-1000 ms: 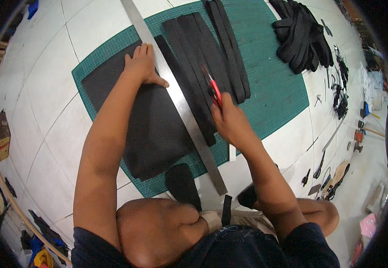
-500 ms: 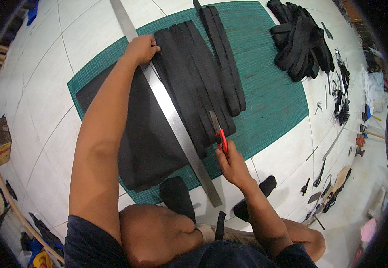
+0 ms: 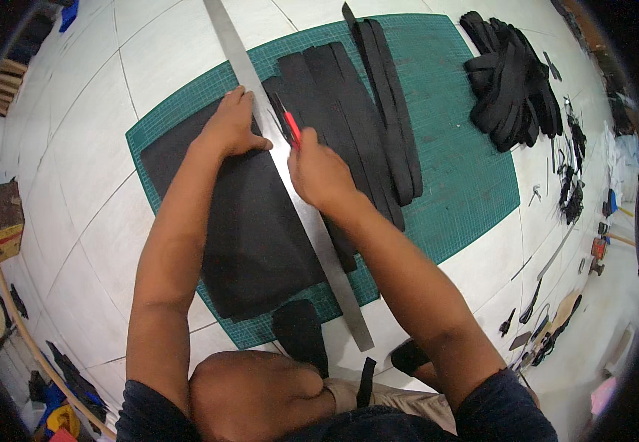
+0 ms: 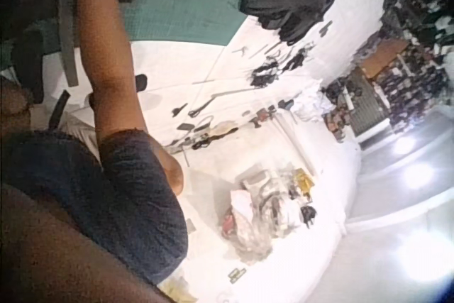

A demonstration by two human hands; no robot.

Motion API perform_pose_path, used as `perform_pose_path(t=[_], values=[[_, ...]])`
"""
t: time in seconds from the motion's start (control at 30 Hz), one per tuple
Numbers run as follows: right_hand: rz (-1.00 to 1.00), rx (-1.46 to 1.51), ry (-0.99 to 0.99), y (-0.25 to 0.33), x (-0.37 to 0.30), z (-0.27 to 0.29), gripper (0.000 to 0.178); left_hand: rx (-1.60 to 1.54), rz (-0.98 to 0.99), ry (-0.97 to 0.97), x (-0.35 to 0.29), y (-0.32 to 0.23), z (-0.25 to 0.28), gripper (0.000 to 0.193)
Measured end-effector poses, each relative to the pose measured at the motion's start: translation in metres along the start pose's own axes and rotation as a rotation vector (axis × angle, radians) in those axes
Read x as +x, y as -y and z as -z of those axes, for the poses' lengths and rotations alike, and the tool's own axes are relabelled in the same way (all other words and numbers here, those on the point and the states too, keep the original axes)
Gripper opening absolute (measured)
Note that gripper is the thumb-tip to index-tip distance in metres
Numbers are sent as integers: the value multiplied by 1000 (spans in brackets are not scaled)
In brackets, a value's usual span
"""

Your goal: The person cuts strips from a piece of black fabric using a utility knife guided by a metal ruler on a green cutting mat.

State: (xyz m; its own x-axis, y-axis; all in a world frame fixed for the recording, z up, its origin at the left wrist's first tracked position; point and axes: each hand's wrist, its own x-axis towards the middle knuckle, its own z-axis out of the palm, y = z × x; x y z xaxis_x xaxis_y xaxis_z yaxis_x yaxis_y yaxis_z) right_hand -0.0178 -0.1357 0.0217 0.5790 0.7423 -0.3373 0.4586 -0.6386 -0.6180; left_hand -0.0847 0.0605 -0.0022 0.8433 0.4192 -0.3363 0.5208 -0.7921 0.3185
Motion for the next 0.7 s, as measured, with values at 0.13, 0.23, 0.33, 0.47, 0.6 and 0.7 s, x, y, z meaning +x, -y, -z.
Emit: perform_pose_path(t=[0.13, 0.23, 0.33, 0.47, 0.6, 0.7], values=[[25, -84, 51, 35, 39, -9, 29, -8, 9, -19, 1, 12, -9, 116], [-33, -120, 51, 33, 57, -17, 29, 4, -5, -34, 4, 10, -15, 111], [-72, -116, 43, 38, 61, -18, 30, 20, -40, -73, 4, 16, -17, 107], [-73, -157, 74, 38, 65, -17, 36, 21, -17, -57, 4, 13, -16, 104], [-75, -167, 79, 41, 67, -13, 37, 25, 1, -48, 6, 15, -17, 106], [-62, -170, 72, 44, 71, -6, 36, 57, 5, -23, 8, 14, -17, 109]])
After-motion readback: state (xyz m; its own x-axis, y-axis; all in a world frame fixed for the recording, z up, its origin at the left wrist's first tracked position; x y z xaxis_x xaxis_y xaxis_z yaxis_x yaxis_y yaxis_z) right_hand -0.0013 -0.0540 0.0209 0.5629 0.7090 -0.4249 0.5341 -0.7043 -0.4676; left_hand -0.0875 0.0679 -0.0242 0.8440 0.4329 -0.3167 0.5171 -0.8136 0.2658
